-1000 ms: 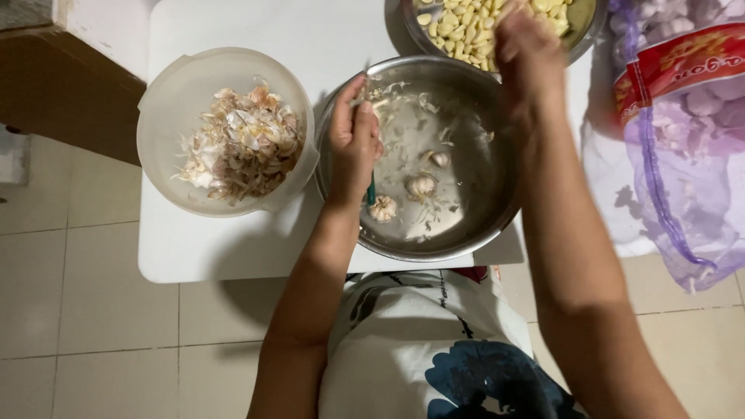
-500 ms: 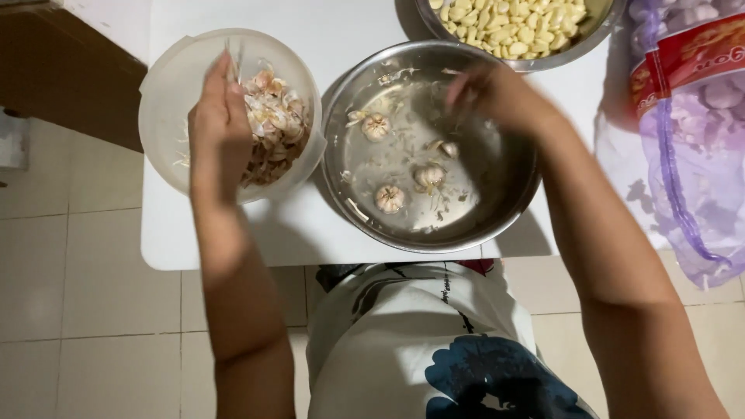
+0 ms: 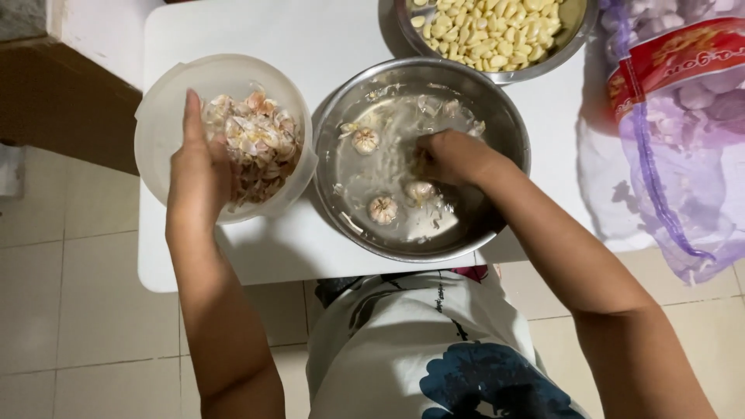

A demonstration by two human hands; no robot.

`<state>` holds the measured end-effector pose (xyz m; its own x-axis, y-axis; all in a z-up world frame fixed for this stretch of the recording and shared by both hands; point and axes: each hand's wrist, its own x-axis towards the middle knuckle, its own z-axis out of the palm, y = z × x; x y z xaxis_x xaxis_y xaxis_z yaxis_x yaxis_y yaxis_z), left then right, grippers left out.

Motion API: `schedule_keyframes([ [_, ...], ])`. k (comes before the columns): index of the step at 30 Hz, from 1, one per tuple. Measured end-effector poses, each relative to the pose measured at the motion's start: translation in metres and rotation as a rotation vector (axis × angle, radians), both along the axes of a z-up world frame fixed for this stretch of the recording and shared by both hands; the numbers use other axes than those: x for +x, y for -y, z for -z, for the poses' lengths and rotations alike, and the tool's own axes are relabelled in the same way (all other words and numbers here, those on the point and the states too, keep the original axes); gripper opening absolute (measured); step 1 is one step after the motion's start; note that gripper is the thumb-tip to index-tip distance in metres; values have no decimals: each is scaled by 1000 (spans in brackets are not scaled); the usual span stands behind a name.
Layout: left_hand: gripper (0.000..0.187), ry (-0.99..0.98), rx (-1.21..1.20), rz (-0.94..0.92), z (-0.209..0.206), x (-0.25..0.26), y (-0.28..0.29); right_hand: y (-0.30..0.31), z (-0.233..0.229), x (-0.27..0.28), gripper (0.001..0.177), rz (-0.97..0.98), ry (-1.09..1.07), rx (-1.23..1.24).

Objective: Peeling individual garlic cloves by hand and with a small tool, separating the skins from the cloves.

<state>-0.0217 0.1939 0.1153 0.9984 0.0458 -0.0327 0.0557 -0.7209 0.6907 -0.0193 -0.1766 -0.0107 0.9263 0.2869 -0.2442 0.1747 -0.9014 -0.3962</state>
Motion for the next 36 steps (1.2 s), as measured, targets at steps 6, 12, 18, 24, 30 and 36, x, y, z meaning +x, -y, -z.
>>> schedule_keyframes([
  [6, 49, 92, 54, 41, 16, 12, -12, 16, 28, 23, 30, 156, 139, -138],
  [12, 52, 102, 55, 14, 23, 17, -10, 16, -10, 13, 32, 224, 262, 194],
  [18, 37, 138, 34, -4, 16, 9, 2, 15, -18, 7, 27, 332, -109, 1068],
  [24, 38, 101, -246, 167, 20, 8, 74, 11, 3, 12, 30, 414, -213, 1390],
  [30, 40, 78, 33, 490, 64, 6, 166, 19, 20, 21, 31, 353, -3, 1186],
  [36, 37, 17, 153, 529, 165, 67, 200, 25, 60, 27, 20, 268, 231, 215],
])
